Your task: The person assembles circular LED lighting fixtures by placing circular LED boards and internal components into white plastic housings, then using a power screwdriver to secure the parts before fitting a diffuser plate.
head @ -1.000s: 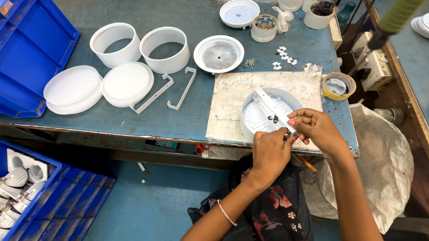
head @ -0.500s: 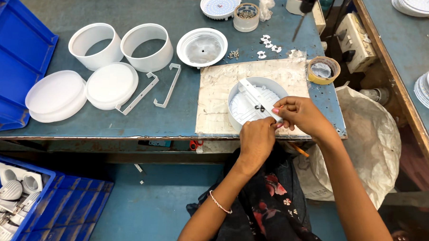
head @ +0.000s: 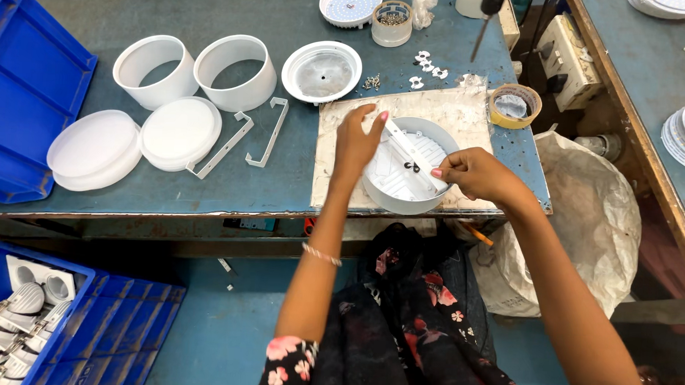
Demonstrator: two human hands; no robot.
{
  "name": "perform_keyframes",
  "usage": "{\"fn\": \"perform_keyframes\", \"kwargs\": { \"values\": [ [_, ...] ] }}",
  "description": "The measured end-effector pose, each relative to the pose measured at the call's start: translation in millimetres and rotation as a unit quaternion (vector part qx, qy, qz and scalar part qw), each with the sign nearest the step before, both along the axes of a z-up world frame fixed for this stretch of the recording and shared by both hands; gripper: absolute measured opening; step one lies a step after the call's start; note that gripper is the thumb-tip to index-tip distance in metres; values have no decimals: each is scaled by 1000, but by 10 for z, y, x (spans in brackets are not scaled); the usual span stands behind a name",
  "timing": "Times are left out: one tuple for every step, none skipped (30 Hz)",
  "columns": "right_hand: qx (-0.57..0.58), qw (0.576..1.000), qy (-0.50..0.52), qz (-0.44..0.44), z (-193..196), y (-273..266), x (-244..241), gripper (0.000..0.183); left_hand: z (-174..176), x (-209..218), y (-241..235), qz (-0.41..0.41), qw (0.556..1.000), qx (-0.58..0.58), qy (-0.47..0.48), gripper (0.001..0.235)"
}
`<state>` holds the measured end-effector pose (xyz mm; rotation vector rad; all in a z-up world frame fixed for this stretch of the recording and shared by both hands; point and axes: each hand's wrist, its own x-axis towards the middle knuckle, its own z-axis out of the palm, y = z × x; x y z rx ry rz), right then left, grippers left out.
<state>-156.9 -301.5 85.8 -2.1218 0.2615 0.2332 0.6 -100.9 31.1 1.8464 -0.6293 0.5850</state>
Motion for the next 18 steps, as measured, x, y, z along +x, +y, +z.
{"fn": "perform_keyframes", "kwargs": {
  "values": [
    [2,1000,-3,2,-11,-2,0,30,-64,111,-37,-45,993,-5,110,40],
    [4,1000,-7,3,-13,-3,12,31,-114,216,-80,-92,972,-10,217,40],
    [6,1000,-12,4,-16,0,23,33,-167,289,-111,-139,937,-14,319,40],
    [-9,1000,-22,14,-22,-2,23,34,-230,322,-137,-156,927,-25,341,43],
    [-24,999,-32,24,-27,-2,26,34,-283,342,-155,-173,916,-35,361,46],
    [-39,998,-41,34,-30,-1,24,35,-320,355,-172,-190,903,-46,382,51],
    [-39,999,-24,26,-24,-4,30,34,-341,369,-177,-211,889,-78,398,45],
    [-39,999,-5,19,-22,-5,33,33,-363,364,-169,-231,873,-109,415,41],
    [-39,999,14,12,-18,-4,39,33,-368,368,-162,-250,855,-140,431,38],
    [-29,999,14,13,-10,-2,45,32,-363,374,-154,-254,846,-145,445,36],
    [-19,1000,14,15,-1,0,51,31,-353,381,-147,-258,837,-149,459,34],
    [-8,1000,15,17,2,9,51,30,-345,381,-136,-261,828,-153,473,32],
    [-4,1000,24,18,8,10,46,31,-340,369,-142,-255,838,-142,462,33],
    [-1,999,31,20,19,7,53,32,-324,369,-154,-248,849,-131,448,33],
    [3,999,37,21,27,8,57,33,-310,369,-157,-242,859,-120,434,34],
    [13,999,38,27,34,6,60,32,-303,364,-151,-250,858,-124,431,34],
    [23,998,40,32,36,7,60,32,-299,360,-143,-259,856,-129,428,34],
    [33,998,40,37,35,10,60,32,-297,357,-133,-267,855,-134,424,34]
  ]
}}
